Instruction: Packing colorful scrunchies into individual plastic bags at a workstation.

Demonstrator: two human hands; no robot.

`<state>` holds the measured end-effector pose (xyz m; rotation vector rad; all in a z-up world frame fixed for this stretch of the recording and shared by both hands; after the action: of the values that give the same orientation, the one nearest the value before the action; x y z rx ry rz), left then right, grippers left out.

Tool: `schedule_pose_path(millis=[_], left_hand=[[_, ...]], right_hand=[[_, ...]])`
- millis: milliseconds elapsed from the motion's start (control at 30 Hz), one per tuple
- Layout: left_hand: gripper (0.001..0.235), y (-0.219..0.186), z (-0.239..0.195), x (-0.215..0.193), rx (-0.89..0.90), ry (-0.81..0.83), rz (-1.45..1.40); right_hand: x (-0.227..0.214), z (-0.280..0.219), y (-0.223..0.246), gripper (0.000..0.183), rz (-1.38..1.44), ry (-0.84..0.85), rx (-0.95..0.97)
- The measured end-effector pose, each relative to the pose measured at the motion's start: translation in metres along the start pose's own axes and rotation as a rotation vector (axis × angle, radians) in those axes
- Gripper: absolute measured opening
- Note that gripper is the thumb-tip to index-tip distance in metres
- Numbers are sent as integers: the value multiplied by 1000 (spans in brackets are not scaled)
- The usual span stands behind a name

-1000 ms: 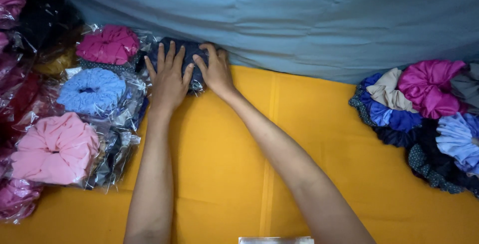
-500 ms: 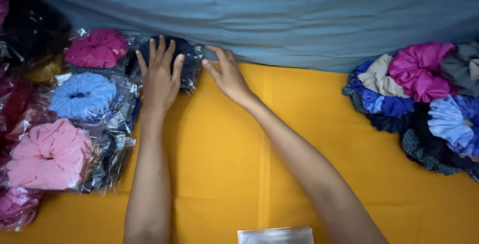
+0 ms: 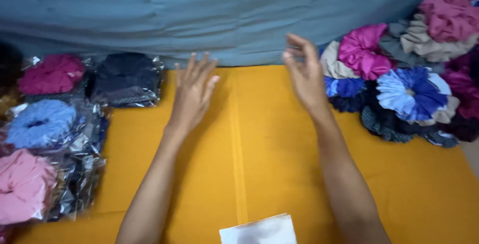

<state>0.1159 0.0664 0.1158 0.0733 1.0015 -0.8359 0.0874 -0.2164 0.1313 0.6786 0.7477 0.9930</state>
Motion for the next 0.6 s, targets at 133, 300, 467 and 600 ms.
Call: schedule_pose_path(millis=[133, 300, 467, 600], left_hand=[[39, -44, 17, 46, 84, 55, -47], [37, -121, 42, 95, 284, 58, -228], [35, -208, 68, 122, 396, 72, -532], [27, -266, 91, 162, 467, 117, -836]], right_hand=[[-85, -14, 12, 34, -21, -131, -19], [-171, -39, 45, 24, -71, -411, -32], [-240, -67, 48, 23, -116, -572, -21], [-284, -91, 39, 21, -244, -743, -33]])
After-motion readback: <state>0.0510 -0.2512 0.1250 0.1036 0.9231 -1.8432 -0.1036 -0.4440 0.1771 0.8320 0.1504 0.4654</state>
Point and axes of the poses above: each hand's wrist, its own z-axis towards the middle knuckle, its own x-axis out of the palm, y = z × x, the point moved 3 cm from there along z, towards the middle knuckle, and after that the axes turned 4 degrees about z, right-handed, at the moved point
